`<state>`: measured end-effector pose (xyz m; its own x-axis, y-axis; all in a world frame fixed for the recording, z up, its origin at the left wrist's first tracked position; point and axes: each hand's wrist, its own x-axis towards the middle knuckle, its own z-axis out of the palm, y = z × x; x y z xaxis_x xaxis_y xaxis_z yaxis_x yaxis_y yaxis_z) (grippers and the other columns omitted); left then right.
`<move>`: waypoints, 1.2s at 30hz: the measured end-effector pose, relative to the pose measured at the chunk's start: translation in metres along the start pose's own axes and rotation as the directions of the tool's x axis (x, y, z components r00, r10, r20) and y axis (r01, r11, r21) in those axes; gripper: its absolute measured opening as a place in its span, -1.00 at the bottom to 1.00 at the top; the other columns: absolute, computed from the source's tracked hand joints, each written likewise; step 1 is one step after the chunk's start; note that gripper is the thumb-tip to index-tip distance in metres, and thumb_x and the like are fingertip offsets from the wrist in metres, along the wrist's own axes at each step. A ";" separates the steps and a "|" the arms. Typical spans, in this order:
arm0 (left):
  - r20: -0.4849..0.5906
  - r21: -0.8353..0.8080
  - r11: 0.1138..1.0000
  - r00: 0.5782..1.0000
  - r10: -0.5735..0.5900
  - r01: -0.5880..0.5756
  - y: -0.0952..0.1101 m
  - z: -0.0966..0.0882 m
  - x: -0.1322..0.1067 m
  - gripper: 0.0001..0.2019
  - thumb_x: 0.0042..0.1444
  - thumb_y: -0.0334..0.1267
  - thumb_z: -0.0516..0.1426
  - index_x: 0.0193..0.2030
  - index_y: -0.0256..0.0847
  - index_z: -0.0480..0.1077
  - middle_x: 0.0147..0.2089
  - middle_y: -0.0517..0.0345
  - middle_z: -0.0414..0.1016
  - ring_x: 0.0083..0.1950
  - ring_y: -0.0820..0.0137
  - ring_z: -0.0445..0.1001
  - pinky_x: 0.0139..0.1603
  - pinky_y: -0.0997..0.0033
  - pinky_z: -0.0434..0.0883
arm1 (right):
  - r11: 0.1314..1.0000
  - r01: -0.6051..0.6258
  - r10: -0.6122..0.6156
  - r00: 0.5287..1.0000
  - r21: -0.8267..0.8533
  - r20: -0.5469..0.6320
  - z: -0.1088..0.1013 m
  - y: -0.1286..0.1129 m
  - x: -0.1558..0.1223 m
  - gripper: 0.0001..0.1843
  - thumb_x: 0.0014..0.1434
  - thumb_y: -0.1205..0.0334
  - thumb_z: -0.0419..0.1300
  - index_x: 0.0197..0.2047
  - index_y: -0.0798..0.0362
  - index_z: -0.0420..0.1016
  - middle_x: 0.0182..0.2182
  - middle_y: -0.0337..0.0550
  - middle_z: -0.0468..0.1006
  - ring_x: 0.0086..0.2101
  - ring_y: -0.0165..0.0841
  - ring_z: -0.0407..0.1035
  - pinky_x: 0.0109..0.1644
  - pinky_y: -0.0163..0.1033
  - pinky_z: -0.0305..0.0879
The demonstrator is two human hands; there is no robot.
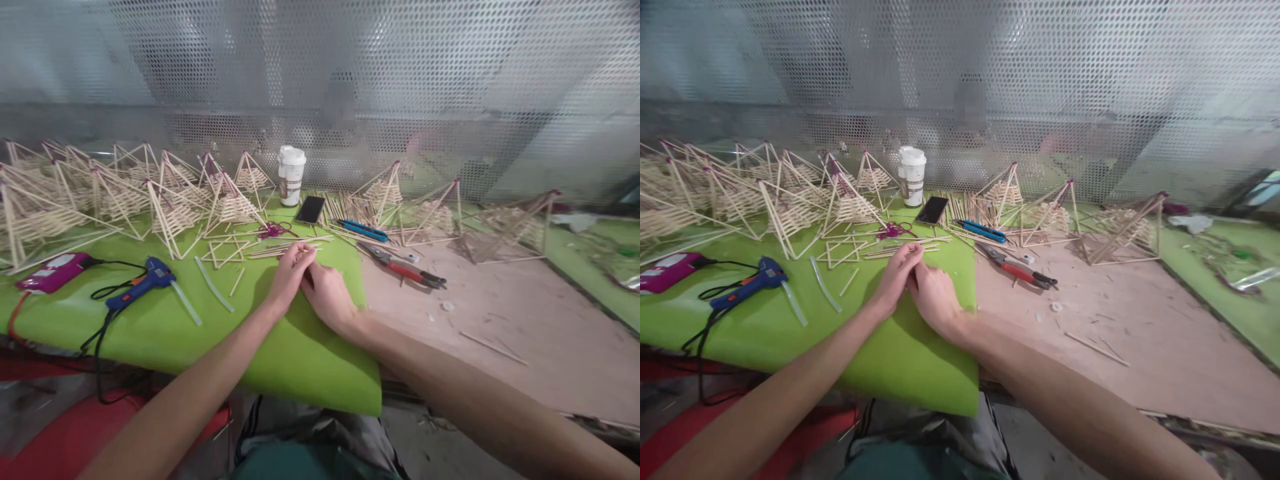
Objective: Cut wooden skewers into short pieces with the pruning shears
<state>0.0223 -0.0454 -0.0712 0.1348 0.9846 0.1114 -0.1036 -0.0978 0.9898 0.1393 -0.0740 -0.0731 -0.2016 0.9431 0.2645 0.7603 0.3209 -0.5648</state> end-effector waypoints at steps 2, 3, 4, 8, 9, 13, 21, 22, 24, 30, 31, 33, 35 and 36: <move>-0.005 -0.006 1.000 1.000 -0.016 0.016 0.001 0.001 0.000 -0.79 0.30 -0.05 0.26 -0.15 -0.13 0.43 -0.40 0.27 0.37 -0.33 0.39 0.32 -0.28 0.43 0.26 | 1.000 -0.006 0.006 1.000 0.021 -0.012 -0.001 0.000 0.000 -0.91 0.39 0.41 0.19 -0.06 0.12 0.47 -0.21 0.03 0.71 -0.32 -0.22 0.56 -0.28 -0.25 0.20; -0.009 -0.015 1.000 1.000 -0.023 0.023 0.001 0.001 -0.001 -0.78 0.30 -0.05 0.25 -0.15 -0.13 0.43 -0.41 0.27 0.37 -0.35 0.38 0.32 -0.31 0.42 0.25 | 0.999 -0.008 0.009 1.000 0.033 -0.018 -0.001 0.001 0.000 -0.87 0.38 0.41 0.21 -0.01 0.11 0.46 -0.20 0.00 0.72 -0.31 -0.23 0.57 -0.27 -0.26 0.22; -0.013 -0.027 0.999 1.000 -0.028 0.027 0.001 0.001 0.000 -0.78 0.30 -0.04 0.25 -0.16 -0.13 0.42 -0.41 0.26 0.38 -0.35 0.38 0.32 -0.32 0.43 0.25 | 0.999 -0.010 0.011 1.000 0.044 -0.024 -0.002 0.001 0.000 -0.82 0.37 0.41 0.23 0.02 0.10 0.45 -0.19 -0.04 0.72 -0.30 -0.24 0.58 -0.26 -0.27 0.24; -0.034 -0.090 0.995 0.999 -0.037 0.034 -0.004 -0.001 0.002 -0.78 0.28 -0.04 0.24 -0.20 -0.14 0.42 -0.37 0.25 0.36 -0.36 0.41 0.31 -0.35 0.45 0.24 | 0.996 -0.001 0.006 0.998 0.088 -0.057 -0.003 0.006 0.001 -0.83 0.30 0.41 0.32 -0.10 0.03 0.44 -0.31 -0.19 0.67 -0.38 -0.31 0.51 -0.30 -0.29 0.22; -0.041 -0.110 0.993 0.998 -0.044 0.039 -0.006 -0.002 0.004 -0.77 0.28 -0.03 0.23 -0.19 -0.14 0.44 -0.36 0.25 0.37 -0.36 0.42 0.32 -0.35 0.45 0.25 | 0.995 0.004 0.002 0.998 0.098 -0.064 -0.002 0.007 0.001 -0.82 0.28 0.40 0.34 -0.15 0.02 0.43 -0.35 -0.23 0.65 -0.40 -0.32 0.48 -0.31 -0.30 0.20; -0.074 -0.186 0.980 0.993 -0.090 0.075 -0.014 -0.004 0.007 -0.69 0.28 0.06 0.18 -0.09 -0.14 0.47 -0.33 0.23 0.40 -0.37 0.42 0.35 -0.37 0.45 0.29 | 0.992 -0.004 0.012 0.998 0.125 -0.062 0.000 0.009 0.002 -0.76 0.22 0.42 0.37 -0.16 0.00 0.39 -0.36 -0.26 0.62 -0.41 -0.32 0.46 -0.32 -0.29 0.19; -0.080 -0.239 0.970 0.994 -0.074 0.053 -0.009 -0.003 0.007 -0.67 0.20 0.07 0.28 -0.20 -0.16 0.46 -0.46 0.32 0.32 -0.54 0.52 0.23 -0.53 0.50 0.11 | 0.977 -0.089 0.092 0.996 0.195 -0.009 -0.003 0.003 0.001 -0.63 0.18 0.44 0.34 -0.05 -0.02 0.29 -0.35 -0.28 0.61 -0.39 -0.30 0.49 -0.36 -0.31 0.15; -0.075 -0.238 0.970 0.995 -0.063 0.044 -0.008 -0.003 0.006 -0.69 0.18 0.04 0.30 -0.22 -0.17 0.46 -0.48 0.33 0.29 -0.55 0.53 0.21 -0.54 0.50 0.09 | 0.978 -0.093 0.094 0.996 0.188 -0.001 -0.003 0.003 0.001 -0.64 0.18 0.43 0.34 -0.07 -0.02 0.28 -0.35 -0.28 0.60 -0.41 -0.32 0.47 -0.37 -0.31 0.13; -0.058 -0.243 0.970 0.997 -0.045 0.029 -0.006 -0.004 0.005 -0.72 0.18 -0.01 0.32 -0.26 -0.17 0.45 -0.53 0.37 0.22 -0.57 0.54 0.16 -0.54 0.50 0.07 | 0.981 -0.096 0.096 0.995 0.167 0.010 -0.003 0.002 0.001 -0.65 0.19 0.40 0.35 -0.12 -0.02 0.26 -0.38 -0.31 0.56 -0.45 -0.34 0.40 -0.40 -0.31 0.07; -0.021 -0.296 0.955 1.000 0.004 -0.010 -0.007 -0.006 0.007 -0.84 0.19 -0.16 0.29 -0.23 -0.17 0.44 -0.62 0.45 0.04 -0.62 0.55 -0.02 -0.56 0.49 -0.02 | 0.975 -0.031 0.035 0.999 0.218 -0.012 -0.002 0.009 0.005 -0.64 0.15 0.42 0.39 -0.24 -0.02 0.24 -0.41 -0.34 0.47 -0.45 -0.38 0.30 -0.38 -0.29 0.04; -0.016 -0.308 0.951 1.000 0.010 -0.014 -0.008 -0.006 0.008 -0.85 0.20 -0.17 0.28 -0.19 -0.16 0.45 -0.62 0.44 0.05 -0.62 0.55 -0.02 -0.56 0.49 -0.02 | 0.972 -0.024 0.028 0.999 0.234 -0.017 -0.002 0.011 0.005 -0.65 0.14 0.43 0.38 -0.27 -0.02 0.25 -0.41 -0.34 0.47 -0.45 -0.39 0.30 -0.37 -0.30 0.05; -0.004 -0.331 0.943 1.000 0.015 -0.015 -0.008 -0.006 0.008 -0.85 0.23 -0.17 0.24 -0.14 -0.16 0.47 -0.61 0.43 0.07 -0.62 0.53 0.00 -0.56 0.49 -0.01 | 0.966 -0.027 0.032 0.999 0.256 -0.017 -0.002 0.014 0.005 -0.68 0.14 0.44 0.37 -0.32 -0.01 0.27 -0.45 -0.35 0.47 -0.46 -0.39 0.29 -0.36 -0.30 0.07; 0.012 -0.352 0.936 1.000 0.009 -0.004 -0.007 -0.006 0.008 -0.83 0.26 -0.14 0.20 -0.13 -0.17 0.48 -0.61 0.40 0.12 -0.61 0.52 0.04 -0.56 0.48 0.03 | 0.961 -0.032 0.038 0.999 0.274 -0.017 -0.002 0.017 0.005 -0.69 0.13 0.43 0.37 -0.37 0.00 0.29 -0.48 -0.35 0.46 -0.47 -0.40 0.28 -0.36 -0.31 0.08; 0.019 -0.362 0.932 1.000 0.003 0.004 -0.006 -0.006 0.007 -0.82 0.28 -0.12 0.18 -0.13 -0.17 0.48 -0.61 0.38 0.15 -0.61 0.51 0.07 -0.56 0.48 0.06 | 0.958 -0.034 0.040 0.999 0.284 -0.017 -0.002 0.018 0.005 -0.70 0.13 0.42 0.37 -0.39 0.00 0.29 -0.49 -0.36 0.45 -0.48 -0.40 0.28 -0.37 -0.31 0.08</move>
<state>0.0184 -0.0366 -0.0771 0.1532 0.9813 0.1164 -0.4528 -0.0350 0.8909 0.1530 -0.0640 -0.0800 -0.1601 0.9536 0.2551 0.5602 0.3006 -0.7719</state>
